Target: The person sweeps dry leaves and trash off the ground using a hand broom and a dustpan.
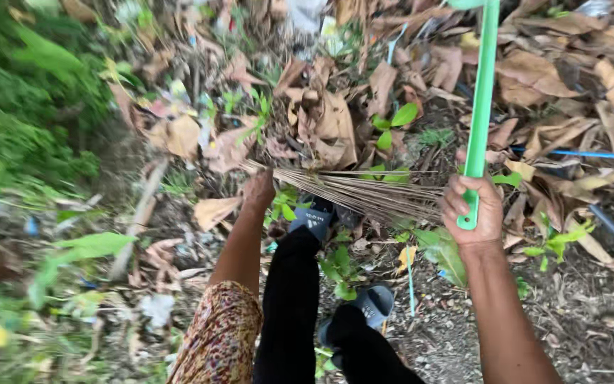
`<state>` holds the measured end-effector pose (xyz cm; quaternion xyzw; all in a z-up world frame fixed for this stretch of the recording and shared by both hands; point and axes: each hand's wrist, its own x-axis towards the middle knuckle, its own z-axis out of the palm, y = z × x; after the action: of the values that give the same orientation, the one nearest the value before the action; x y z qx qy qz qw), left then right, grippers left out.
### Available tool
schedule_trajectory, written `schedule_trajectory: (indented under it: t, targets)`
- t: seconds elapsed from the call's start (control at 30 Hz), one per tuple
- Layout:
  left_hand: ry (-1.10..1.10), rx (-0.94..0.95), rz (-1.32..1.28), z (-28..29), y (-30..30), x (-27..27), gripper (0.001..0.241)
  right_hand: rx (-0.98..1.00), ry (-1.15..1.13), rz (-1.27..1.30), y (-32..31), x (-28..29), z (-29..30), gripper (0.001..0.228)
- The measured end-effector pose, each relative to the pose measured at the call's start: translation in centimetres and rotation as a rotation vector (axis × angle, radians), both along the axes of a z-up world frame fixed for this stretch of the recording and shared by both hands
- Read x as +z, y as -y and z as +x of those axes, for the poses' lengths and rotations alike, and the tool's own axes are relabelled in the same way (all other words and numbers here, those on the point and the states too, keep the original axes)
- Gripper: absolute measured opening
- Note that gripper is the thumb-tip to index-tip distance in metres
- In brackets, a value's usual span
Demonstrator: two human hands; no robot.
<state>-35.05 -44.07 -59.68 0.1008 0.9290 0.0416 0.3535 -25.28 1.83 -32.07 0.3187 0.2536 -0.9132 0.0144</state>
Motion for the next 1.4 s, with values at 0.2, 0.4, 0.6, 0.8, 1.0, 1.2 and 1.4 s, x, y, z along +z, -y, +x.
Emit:
schedule_trajectory:
  t: [0.2,0.4,0.6,0.8,1.0,1.2,1.4]
  targets:
    - [-0.073,-0.121,-0.170,-0.6,0.8,-7.5,0.050,0.018,0.041,0.086,1.6,-8.2,-2.8,0.048]
    - [0.006,-0.121,-0.214,1.2,0.4,-13.0,0.038,0.017,0.020,0.091,4.3,-12.8,-5.5,0.045]
    - [0.139,-0.354,-0.146,-3.8,3.0,-1.7,0.062,0.042,0.038,0.071,3.7,-9.6,-6.4,0.045]
    - [0.140,-0.178,-0.238,-8.5,9.2,17.2,0.070,0.055,0.016,0.053,2.7,-1.7,-4.7,0.043]
    - [0.124,0.149,-0.038,-9.3,8.3,34.0,0.046,0.013,0.047,0.028,2.4,9.4,-1.7,0.042]
    - [1.028,0.639,0.648,-3.3,1.5,54.0,0.049,-0.002,0.105,0.040,1.8,20.8,2.6,0.040]
    - [1.409,0.718,0.342,5.2,-3.7,51.6,0.041,0.005,0.119,-0.024,-1.4,25.1,6.5,0.029]
